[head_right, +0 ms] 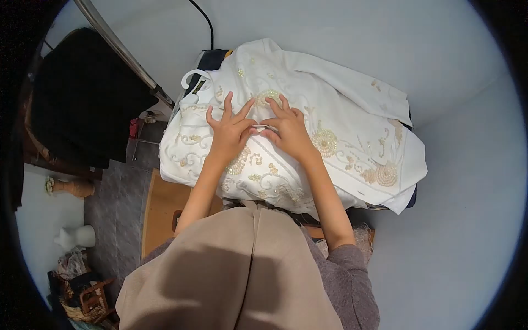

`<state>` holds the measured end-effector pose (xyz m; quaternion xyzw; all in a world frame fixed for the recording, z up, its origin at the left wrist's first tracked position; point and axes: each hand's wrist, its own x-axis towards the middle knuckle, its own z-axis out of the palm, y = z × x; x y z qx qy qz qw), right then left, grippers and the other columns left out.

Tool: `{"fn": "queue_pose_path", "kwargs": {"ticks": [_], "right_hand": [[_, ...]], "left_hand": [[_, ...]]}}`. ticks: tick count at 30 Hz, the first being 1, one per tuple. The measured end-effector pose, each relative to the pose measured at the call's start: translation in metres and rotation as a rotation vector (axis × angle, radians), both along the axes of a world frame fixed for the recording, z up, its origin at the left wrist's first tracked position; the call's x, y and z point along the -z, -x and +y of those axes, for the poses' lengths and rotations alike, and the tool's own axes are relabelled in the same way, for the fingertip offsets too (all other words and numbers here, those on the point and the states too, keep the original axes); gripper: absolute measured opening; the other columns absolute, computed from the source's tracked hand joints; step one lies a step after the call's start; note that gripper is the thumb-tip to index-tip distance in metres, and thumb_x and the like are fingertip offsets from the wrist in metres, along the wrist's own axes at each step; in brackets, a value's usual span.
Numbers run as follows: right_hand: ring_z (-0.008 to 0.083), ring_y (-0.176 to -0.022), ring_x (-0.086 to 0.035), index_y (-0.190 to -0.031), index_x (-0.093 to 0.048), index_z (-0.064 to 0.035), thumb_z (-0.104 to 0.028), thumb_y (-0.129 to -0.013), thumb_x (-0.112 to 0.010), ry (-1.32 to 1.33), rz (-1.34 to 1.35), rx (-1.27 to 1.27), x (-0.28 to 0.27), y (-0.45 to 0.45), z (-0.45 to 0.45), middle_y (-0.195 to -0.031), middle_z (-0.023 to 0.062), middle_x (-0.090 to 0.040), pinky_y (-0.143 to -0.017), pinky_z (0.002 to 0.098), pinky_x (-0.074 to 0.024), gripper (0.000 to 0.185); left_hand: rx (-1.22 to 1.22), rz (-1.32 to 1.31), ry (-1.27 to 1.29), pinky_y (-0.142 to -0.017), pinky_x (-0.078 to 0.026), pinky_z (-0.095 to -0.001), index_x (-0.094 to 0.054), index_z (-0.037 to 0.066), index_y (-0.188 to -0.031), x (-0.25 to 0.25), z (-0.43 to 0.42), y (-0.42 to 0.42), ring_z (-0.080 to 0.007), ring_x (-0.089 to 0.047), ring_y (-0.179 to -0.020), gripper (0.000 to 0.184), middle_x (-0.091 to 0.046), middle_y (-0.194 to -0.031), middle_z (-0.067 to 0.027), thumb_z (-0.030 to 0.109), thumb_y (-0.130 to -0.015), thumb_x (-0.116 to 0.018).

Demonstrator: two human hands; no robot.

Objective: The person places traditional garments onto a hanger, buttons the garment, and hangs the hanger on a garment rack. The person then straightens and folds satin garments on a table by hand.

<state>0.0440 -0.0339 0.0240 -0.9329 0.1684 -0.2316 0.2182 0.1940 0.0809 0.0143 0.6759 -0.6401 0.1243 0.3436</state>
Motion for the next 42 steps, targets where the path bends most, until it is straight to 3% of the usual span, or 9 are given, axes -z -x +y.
{"fn": "queue_pose_path", "kwargs": {"ticks": [8, 14, 23, 27, 30, 37, 42], "right_hand": [[0.0329, -0.133, -0.032, -0.089, -0.069, -0.0102, -0.008, -0.068, -0.072, 0.101, -0.057, 0.039, -0.008, -0.003, 0.014, -0.132, 0.0034, -0.049, -0.095, 0.0561, -0.0301, 0.021], [0.0294, -0.133, -0.034, -0.093, -0.067, -0.0113, -0.005, -0.069, -0.07, 0.073, -0.105, 0.06, -0.005, -0.004, 0.019, -0.131, 0.0021, -0.05, -0.097, 0.0524, -0.028, 0.025], [0.0286, -0.132, -0.036, -0.093, -0.064, -0.0095, -0.002, -0.069, -0.069, 0.194, -0.203, 0.091, -0.008, -0.004, 0.026, -0.134, 0.0045, -0.048, -0.095, 0.0467, -0.029, 0.025], [0.0295, -0.133, -0.034, -0.096, -0.067, -0.0092, -0.008, -0.073, -0.069, 0.147, -0.145, 0.176, -0.007, -0.009, 0.024, -0.141, 0.0086, -0.042, -0.098, 0.0501, -0.0282, 0.023], [0.0309, -0.133, -0.033, -0.089, -0.07, -0.0082, -0.011, -0.074, -0.069, 0.203, -0.011, 0.186, -0.011, -0.005, 0.021, -0.14, 0.0071, -0.044, -0.098, 0.0539, -0.0273, 0.016], [0.0297, -0.132, -0.037, -0.077, -0.071, -0.0142, -0.014, -0.07, -0.071, 0.471, -0.066, 0.249, -0.007, -0.007, 0.024, -0.132, -0.0021, -0.054, -0.101, 0.0529, -0.0174, 0.007], [0.0252, -0.13, -0.039, -0.072, -0.068, -0.0135, -0.017, -0.077, -0.067, 0.564, -0.256, 0.195, 0.001, -0.007, 0.025, -0.133, -0.0053, -0.053, -0.1, 0.0513, -0.0183, 0.006]], "left_hand": [[0.02, 0.109, -0.168, -0.098, -0.004, -0.0683, -0.07, 0.016, -0.088, -0.005, 0.004, -0.002, -0.0349, -0.017, -0.139, 0.016, -0.044, -0.141, 0.0015, 0.023, -0.074, -0.071], [0.037, 0.266, -0.24, -0.101, 0.001, -0.0658, -0.069, 0.015, -0.092, -0.004, 0.002, -0.001, -0.0384, -0.01, -0.141, 0.015, -0.04, -0.145, -0.0022, 0.02, -0.078, -0.068], [0.067, 0.225, -0.193, -0.1, 0.001, -0.0647, -0.061, 0.012, -0.09, 0.001, -0.002, -0.001, -0.0382, -0.013, -0.14, 0.01, -0.041, -0.144, -0.0021, 0.013, -0.08, -0.061], [0.04, 0.169, -0.121, -0.099, -0.002, -0.0666, -0.061, 0.01, -0.089, 0.007, -0.004, 0.001, -0.0379, -0.018, -0.139, 0.009, -0.043, -0.142, -0.0018, 0.013, -0.08, -0.059], [0.01, 0.156, -0.085, -0.099, -0.002, -0.0671, -0.06, 0.01, -0.088, 0.007, -0.001, 0.006, -0.0379, -0.019, -0.139, 0.009, -0.042, -0.143, -0.0017, 0.014, -0.08, -0.06], [-0.127, 0.075, 0.054, -0.098, -0.003, -0.0655, -0.071, 0.016, -0.08, 0.011, 0.003, 0.011, -0.0334, -0.027, -0.136, 0.01, -0.056, -0.13, 0.006, 0.024, -0.079, -0.067], [-0.142, 0.089, 0.081, -0.099, -0.002, -0.0635, -0.073, 0.019, -0.078, 0.009, 0.006, 0.011, -0.0323, -0.029, -0.135, 0.008, -0.061, -0.123, 0.009, 0.027, -0.076, -0.07]]}}
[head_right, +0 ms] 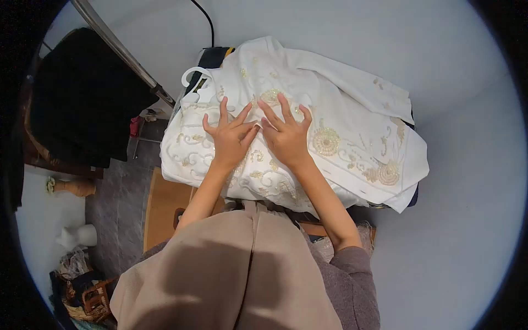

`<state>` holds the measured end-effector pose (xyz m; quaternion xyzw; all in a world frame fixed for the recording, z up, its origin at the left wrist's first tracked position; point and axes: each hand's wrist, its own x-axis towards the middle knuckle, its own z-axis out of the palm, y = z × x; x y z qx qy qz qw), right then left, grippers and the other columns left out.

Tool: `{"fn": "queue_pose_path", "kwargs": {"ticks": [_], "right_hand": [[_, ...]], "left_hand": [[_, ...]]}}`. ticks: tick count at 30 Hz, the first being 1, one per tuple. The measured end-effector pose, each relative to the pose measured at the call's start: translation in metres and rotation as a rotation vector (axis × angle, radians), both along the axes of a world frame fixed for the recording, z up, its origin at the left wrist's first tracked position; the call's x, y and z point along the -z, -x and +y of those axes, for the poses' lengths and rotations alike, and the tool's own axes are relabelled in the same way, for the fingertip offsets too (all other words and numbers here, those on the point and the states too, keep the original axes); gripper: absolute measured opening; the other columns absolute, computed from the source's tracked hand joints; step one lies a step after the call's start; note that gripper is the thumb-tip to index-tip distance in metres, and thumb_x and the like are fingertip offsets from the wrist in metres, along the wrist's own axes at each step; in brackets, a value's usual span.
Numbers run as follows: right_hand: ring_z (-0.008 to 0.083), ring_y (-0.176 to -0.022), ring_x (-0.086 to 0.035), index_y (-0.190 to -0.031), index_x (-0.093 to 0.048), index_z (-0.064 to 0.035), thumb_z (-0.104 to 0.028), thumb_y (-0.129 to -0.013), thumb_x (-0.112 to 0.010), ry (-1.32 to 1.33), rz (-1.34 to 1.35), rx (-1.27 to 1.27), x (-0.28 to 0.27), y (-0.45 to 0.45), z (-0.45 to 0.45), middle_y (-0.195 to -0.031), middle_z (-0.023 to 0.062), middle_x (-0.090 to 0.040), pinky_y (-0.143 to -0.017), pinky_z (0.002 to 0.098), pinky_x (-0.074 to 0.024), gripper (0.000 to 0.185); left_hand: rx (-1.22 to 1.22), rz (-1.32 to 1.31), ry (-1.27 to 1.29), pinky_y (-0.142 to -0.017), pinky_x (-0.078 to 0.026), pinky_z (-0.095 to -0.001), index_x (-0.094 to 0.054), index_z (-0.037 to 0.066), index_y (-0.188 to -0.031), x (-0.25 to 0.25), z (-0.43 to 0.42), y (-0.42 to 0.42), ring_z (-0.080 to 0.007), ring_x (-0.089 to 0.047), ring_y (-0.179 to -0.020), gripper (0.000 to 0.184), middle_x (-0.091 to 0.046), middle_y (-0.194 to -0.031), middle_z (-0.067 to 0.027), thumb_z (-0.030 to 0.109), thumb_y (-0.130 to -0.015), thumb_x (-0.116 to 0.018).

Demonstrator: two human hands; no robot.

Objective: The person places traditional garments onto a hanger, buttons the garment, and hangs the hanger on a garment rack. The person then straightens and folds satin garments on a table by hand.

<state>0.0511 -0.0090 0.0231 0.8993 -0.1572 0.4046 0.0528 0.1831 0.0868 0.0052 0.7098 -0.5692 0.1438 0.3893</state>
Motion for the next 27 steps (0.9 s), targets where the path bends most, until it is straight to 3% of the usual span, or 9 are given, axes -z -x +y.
{"fn": "queue_pose_path", "kwargs": {"ticks": [5, 8, 10, 13, 16, 20, 24, 27], "right_hand": [[0.0229, -0.132, -0.038, -0.08, -0.071, -0.0174, -0.018, -0.079, -0.066, -0.047, 0.066, -0.149, 0.005, 0.009, -0.004, -0.134, -0.0063, -0.052, -0.102, 0.0463, -0.0197, 0.005], [0.023, -0.133, -0.036, -0.088, -0.072, -0.0177, -0.017, -0.078, -0.066, -0.142, 0.157, -0.158, -0.005, 0.016, -0.002, -0.137, -0.006, -0.05, -0.103, 0.0464, -0.0189, 0.012], [0.0258, -0.136, -0.032, -0.094, -0.073, -0.0207, -0.015, -0.074, -0.068, -0.195, 0.231, -0.136, -0.007, 0.022, -0.003, -0.141, -0.0016, -0.044, -0.103, 0.0517, -0.0203, 0.021], [0.0312, -0.138, -0.027, -0.095, -0.073, -0.0241, -0.014, -0.073, -0.07, -0.311, 0.269, -0.081, -0.008, 0.033, -0.002, -0.146, 0.0049, -0.037, -0.102, 0.0583, -0.0209, 0.025], [0.0334, -0.138, -0.026, -0.096, -0.074, -0.0243, -0.014, -0.073, -0.07, -0.424, 0.267, 0.008, -0.01, 0.044, 0.0, -0.148, 0.0064, -0.034, -0.103, 0.0583, -0.0193, 0.025], [0.0358, -0.139, -0.02, -0.097, -0.074, -0.0226, -0.026, -0.072, -0.072, -0.547, 0.252, 0.138, -0.015, 0.07, 0.001, -0.149, 0.0096, -0.031, -0.105, 0.0583, -0.0129, 0.026], [0.0357, -0.14, -0.018, -0.102, -0.073, -0.0233, -0.018, -0.07, -0.068, -0.656, 0.122, 0.249, -0.001, 0.104, 0.003, -0.149, 0.0121, -0.03, -0.106, 0.0545, -0.0102, 0.032], [0.0352, -0.139, -0.022, -0.104, -0.072, -0.0254, -0.013, -0.071, -0.065, -0.619, -0.002, 0.345, 0.019, 0.117, 0.012, -0.148, 0.012, -0.033, -0.106, 0.0516, -0.0114, 0.037]], "left_hand": [[0.009, 0.028, -0.024, -0.099, -0.001, -0.0637, -0.07, 0.018, -0.071, -0.001, 0.002, -0.001, -0.0327, -0.026, -0.137, 0.007, -0.058, -0.127, 0.0089, 0.025, -0.071, -0.072], [0.024, 0.047, -0.058, -0.099, -0.002, -0.0641, -0.067, 0.017, -0.07, -0.003, 0.003, -0.001, -0.0339, -0.024, -0.137, 0.009, -0.056, -0.13, 0.0083, 0.024, -0.069, -0.072], [0.037, 0.073, -0.06, -0.098, -0.002, -0.0644, -0.065, 0.016, -0.07, -0.006, 0.002, -0.001, -0.0349, -0.023, -0.138, 0.01, -0.054, -0.132, 0.0079, 0.023, -0.069, -0.072], [0.137, 0.037, -0.074, -0.099, -0.005, -0.0657, -0.07, 0.019, -0.08, -0.001, -0.001, -0.006, -0.0344, -0.025, -0.137, 0.008, -0.055, -0.131, 0.0064, 0.019, -0.072, -0.071], [0.201, 0.036, -0.144, -0.099, -0.006, -0.0671, -0.073, 0.023, -0.088, -0.003, 0.002, -0.011, -0.0345, -0.025, -0.137, 0.017, -0.054, -0.133, 0.0045, 0.016, -0.073, -0.07], [0.223, 0.054, -0.34, -0.1, -0.002, -0.0686, -0.073, 0.024, -0.096, -0.011, 0.014, -0.02, -0.0383, -0.021, -0.138, 0.025, -0.05, -0.136, -0.001, 0.013, -0.076, -0.063], [0.158, 0.046, -0.407, -0.099, 0.002, -0.0695, -0.073, 0.022, -0.101, -0.02, 0.023, -0.011, -0.041, -0.016, -0.138, 0.031, -0.047, -0.139, -0.0057, 0.013, -0.076, -0.057], [0.09, 0.109, -0.307, -0.098, 0.002, -0.0693, -0.071, 0.02, -0.103, -0.019, 0.022, 0.008, -0.0415, -0.015, -0.138, 0.028, -0.045, -0.141, -0.0042, 0.017, -0.078, -0.059]]}}
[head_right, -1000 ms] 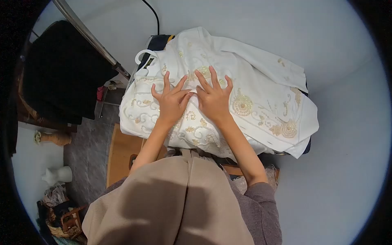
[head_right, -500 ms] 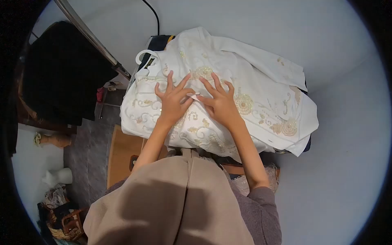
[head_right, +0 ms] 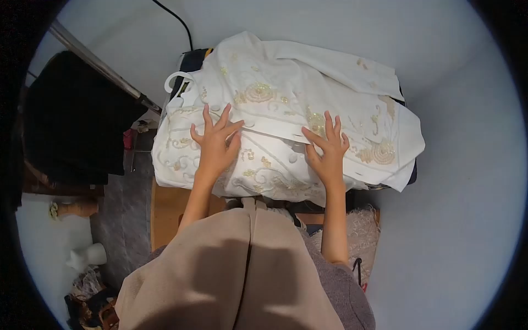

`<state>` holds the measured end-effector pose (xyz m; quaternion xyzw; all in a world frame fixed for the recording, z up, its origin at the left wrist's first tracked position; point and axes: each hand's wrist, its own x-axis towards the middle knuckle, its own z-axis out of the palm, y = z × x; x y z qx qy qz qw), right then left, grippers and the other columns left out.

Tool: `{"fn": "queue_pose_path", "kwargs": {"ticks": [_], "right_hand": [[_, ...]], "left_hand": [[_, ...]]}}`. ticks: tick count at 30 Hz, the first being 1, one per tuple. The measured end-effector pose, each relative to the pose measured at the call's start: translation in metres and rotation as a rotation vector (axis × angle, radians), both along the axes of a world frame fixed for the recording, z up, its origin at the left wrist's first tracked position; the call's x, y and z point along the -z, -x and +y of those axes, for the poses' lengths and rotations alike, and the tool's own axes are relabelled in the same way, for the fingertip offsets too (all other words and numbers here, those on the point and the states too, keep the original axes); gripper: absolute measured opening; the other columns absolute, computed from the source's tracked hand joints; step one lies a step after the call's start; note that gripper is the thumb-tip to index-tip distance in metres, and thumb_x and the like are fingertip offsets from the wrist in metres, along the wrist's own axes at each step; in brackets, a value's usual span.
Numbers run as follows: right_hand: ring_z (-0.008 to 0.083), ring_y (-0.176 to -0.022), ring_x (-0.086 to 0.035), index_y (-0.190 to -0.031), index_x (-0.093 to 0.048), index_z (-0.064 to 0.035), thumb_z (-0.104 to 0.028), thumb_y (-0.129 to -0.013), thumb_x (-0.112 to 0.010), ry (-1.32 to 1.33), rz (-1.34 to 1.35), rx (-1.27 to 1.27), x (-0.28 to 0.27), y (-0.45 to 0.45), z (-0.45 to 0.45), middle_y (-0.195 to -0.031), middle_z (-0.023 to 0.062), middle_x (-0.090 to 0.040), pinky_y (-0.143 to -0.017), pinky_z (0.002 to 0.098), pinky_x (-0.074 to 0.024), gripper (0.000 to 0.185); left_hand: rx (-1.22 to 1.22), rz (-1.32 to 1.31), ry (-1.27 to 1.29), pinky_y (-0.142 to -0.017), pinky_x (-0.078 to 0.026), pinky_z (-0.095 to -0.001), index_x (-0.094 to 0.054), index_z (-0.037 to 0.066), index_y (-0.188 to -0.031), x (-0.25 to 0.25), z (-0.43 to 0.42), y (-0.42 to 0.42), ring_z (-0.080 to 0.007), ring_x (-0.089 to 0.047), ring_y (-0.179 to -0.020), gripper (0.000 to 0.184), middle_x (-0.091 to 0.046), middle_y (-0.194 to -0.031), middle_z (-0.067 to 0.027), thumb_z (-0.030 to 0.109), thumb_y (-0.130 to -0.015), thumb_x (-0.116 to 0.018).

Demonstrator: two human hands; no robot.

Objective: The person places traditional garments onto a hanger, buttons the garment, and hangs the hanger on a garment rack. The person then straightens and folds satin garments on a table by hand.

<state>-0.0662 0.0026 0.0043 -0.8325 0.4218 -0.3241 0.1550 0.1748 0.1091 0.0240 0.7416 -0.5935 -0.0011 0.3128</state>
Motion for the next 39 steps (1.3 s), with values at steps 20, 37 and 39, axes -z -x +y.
{"fn": "queue_pose_path", "kwargs": {"ticks": [20, 37, 39], "right_hand": [[0.0329, -0.137, -0.027, -0.081, -0.073, -0.0205, -0.017, -0.065, -0.076, 0.093, -0.079, -0.058, -0.01, -0.007, 0.009, -0.138, 0.0047, -0.048, -0.102, 0.051, -0.0174, 0.016], [0.0392, -0.138, -0.024, -0.094, -0.072, -0.0136, -0.013, -0.064, -0.079, -0.18, -0.297, -0.215, -0.003, -0.006, 0.014, -0.14, 0.0108, -0.046, -0.105, 0.0474, -0.0233, 0.031], [0.0369, -0.138, -0.024, -0.093, -0.071, -0.0145, -0.015, -0.063, -0.08, -0.163, -0.315, -0.204, 0.002, -0.006, 0.015, -0.138, 0.0101, -0.048, -0.105, 0.0467, -0.0213, 0.031]], "left_hand": [[0.233, -0.031, -0.018, -0.092, -0.008, -0.0729, -0.072, 0.015, -0.082, 0.003, -0.012, 0.09, -0.0409, -0.011, -0.139, 0.02, -0.039, -0.144, -0.0032, 0.032, -0.072, -0.072], [0.132, 0.261, 0.104, -0.097, 0.004, -0.0672, -0.072, 0.013, -0.081, 0.022, -0.019, 0.079, -0.0443, -0.001, -0.14, 0.017, -0.03, -0.15, -0.0101, 0.03, -0.077, -0.07], [0.131, 0.262, 0.08, -0.097, 0.003, -0.067, -0.072, 0.013, -0.081, 0.021, -0.019, 0.079, -0.0439, -0.002, -0.14, 0.018, -0.03, -0.15, -0.0104, 0.031, -0.077, -0.07]]}}
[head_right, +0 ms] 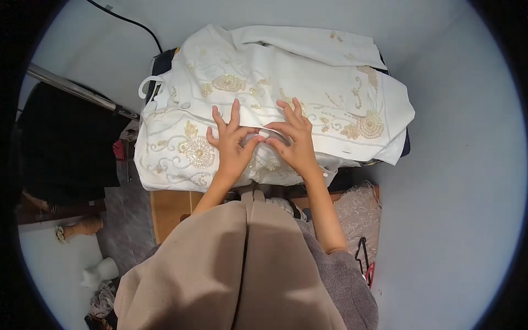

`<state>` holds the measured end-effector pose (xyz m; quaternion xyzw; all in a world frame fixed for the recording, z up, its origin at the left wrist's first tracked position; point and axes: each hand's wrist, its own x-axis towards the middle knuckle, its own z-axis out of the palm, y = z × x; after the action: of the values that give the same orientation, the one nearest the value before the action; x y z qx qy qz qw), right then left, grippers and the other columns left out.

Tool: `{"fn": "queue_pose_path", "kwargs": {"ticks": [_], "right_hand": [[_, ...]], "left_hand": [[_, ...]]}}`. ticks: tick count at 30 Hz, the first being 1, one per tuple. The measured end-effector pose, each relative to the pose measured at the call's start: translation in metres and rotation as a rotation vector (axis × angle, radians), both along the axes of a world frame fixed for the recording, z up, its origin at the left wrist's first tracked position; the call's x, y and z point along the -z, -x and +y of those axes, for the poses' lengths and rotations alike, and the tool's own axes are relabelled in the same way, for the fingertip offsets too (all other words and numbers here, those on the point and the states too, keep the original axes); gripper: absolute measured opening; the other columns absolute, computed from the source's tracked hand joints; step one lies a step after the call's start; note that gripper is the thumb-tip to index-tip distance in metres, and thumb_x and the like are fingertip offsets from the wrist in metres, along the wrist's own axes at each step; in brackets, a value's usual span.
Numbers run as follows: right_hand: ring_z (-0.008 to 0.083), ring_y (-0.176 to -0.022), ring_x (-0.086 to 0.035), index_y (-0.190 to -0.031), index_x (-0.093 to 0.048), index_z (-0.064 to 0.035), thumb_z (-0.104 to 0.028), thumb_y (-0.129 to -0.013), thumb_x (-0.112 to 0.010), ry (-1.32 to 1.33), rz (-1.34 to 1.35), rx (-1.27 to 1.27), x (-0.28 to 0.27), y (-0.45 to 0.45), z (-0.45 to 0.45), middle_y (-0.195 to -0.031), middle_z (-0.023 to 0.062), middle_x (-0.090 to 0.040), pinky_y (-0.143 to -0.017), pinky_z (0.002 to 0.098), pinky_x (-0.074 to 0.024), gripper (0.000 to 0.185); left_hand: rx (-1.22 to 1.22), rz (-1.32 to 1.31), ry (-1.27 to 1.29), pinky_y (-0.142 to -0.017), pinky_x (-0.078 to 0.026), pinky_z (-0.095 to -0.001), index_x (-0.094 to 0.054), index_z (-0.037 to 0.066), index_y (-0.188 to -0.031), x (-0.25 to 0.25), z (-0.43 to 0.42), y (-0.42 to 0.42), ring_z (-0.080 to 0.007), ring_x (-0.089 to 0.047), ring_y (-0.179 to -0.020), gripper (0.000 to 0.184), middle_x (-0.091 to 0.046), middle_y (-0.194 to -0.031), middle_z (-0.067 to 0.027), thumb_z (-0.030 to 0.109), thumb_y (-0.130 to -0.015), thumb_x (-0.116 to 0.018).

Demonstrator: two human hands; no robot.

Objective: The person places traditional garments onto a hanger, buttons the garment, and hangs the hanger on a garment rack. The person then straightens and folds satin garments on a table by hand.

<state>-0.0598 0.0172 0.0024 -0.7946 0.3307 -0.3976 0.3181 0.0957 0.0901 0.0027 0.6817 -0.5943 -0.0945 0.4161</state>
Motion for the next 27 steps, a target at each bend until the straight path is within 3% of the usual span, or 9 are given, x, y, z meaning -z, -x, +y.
{"fn": "queue_pose_path", "kwargs": {"ticks": [3, 6, 7, 10, 11, 15, 19, 22, 27], "right_hand": [[0.0355, -0.138, -0.026, -0.091, -0.071, -0.0141, -0.016, -0.062, -0.081, 0.007, -0.011, -0.019, 0.003, -0.001, -0.004, -0.137, 0.0094, -0.049, -0.104, 0.0461, -0.0221, 0.03], [0.0351, -0.137, -0.028, -0.089, -0.071, -0.0138, -0.015, -0.061, -0.081, -0.03, -0.074, -0.055, 0.006, 0.0, -0.008, -0.136, 0.0091, -0.05, -0.104, 0.046, -0.023, 0.029], [0.0349, -0.137, -0.028, -0.088, -0.071, -0.0136, -0.015, -0.061, -0.081, -0.042, -0.076, -0.055, 0.005, -0.001, -0.008, -0.136, 0.009, -0.05, -0.104, 0.0461, -0.0232, 0.029], [0.0343, -0.137, -0.029, -0.087, -0.071, -0.013, -0.013, -0.06, -0.081, -0.065, -0.08, -0.057, 0.004, -0.003, -0.008, -0.135, 0.0091, -0.051, -0.104, 0.0462, -0.0235, 0.028], [0.0342, -0.137, -0.029, -0.087, -0.071, -0.0129, -0.012, -0.06, -0.08, -0.062, -0.078, -0.06, 0.004, -0.003, -0.008, -0.135, 0.0092, -0.051, -0.104, 0.0461, -0.0234, 0.028], [0.0338, -0.137, -0.029, -0.088, -0.07, -0.0126, -0.01, -0.06, -0.08, -0.02, -0.061, -0.021, 0.004, -0.005, -0.005, -0.138, 0.0098, -0.048, -0.103, 0.0455, -0.0234, 0.029], [0.0338, -0.137, -0.028, -0.095, -0.07, -0.0145, -0.011, -0.065, -0.076, -0.018, -0.053, 0.046, 0.008, -0.009, 0.0, -0.145, 0.0111, -0.038, -0.102, 0.0443, -0.0233, 0.031], [0.0322, -0.137, -0.027, -0.099, -0.071, -0.0156, -0.014, -0.067, -0.075, 0.15, 0.177, 0.069, 0.004, -0.004, 0.004, -0.145, 0.0103, -0.037, -0.101, 0.0454, -0.0237, 0.032], [0.0299, -0.136, -0.03, -0.093, -0.073, -0.0157, -0.018, -0.068, -0.074, 0.297, 0.289, 0.119, -0.008, -0.005, 0.006, -0.141, 0.004, -0.045, -0.1, 0.0524, -0.0215, 0.025]], "left_hand": [[-0.013, -0.003, 0.008, -0.098, 0.002, -0.0659, -0.072, 0.013, -0.078, -0.002, 0.0, 0.0, -0.0431, -0.004, -0.14, 0.021, -0.031, -0.15, -0.0104, 0.034, -0.075, -0.071], [-0.027, -0.039, -0.017, -0.098, -0.002, -0.0653, -0.071, 0.014, -0.087, -0.011, 0.001, -0.006, -0.0427, -0.007, -0.14, 0.027, -0.03, -0.15, -0.0105, 0.038, -0.074, -0.072], [-0.028, 0.0, 0.072, -0.098, -0.007, -0.0652, -0.068, 0.015, -0.1, -0.011, -0.002, -0.008, -0.0413, -0.01, -0.14, 0.038, -0.034, -0.148, -0.0109, 0.04, -0.071, -0.073], [0.028, -0.026, 0.062, -0.096, -0.01, -0.0673, -0.063, 0.019, -0.112, -0.025, -0.009, -0.01, -0.0401, -0.011, -0.14, 0.048, -0.039, -0.145, -0.0105, 0.037, -0.069, -0.074], [0.091, -0.138, -0.002, -0.095, -0.011, -0.0695, -0.068, 0.022, -0.107, -0.027, -0.009, -0.012, -0.0397, -0.011, -0.14, 0.038, -0.043, -0.142, -0.0039, 0.032, -0.07, -0.073], [0.148, -0.292, -0.068, -0.094, -0.01, -0.0699, -0.073, 0.025, -0.091, -0.025, -0.011, -0.016, -0.0399, -0.012, -0.139, 0.017, -0.044, -0.142, 0.0077, 0.024, -0.074, -0.07], [0.125, -0.311, 0.027, -0.095, -0.007, -0.0673, -0.073, 0.023, -0.088, -0.014, -0.011, -0.014, -0.0395, -0.014, -0.139, 0.016, -0.046, -0.14, 0.0071, 0.019, -0.073, -0.071], [0.114, -0.321, 0.075, -0.097, -0.006, -0.0657, -0.073, 0.022, -0.086, -0.008, -0.012, -0.015, -0.0394, -0.017, -0.139, 0.016, -0.049, -0.138, 0.0075, 0.015, -0.072, -0.071], [0.066, -0.36, 0.141, -0.095, -0.007, -0.0663, -0.072, 0.022, -0.086, 0.001, -0.011, -0.013, -0.0378, -0.02, -0.138, 0.018, -0.053, -0.134, 0.01, 0.011, -0.073, -0.068]]}}
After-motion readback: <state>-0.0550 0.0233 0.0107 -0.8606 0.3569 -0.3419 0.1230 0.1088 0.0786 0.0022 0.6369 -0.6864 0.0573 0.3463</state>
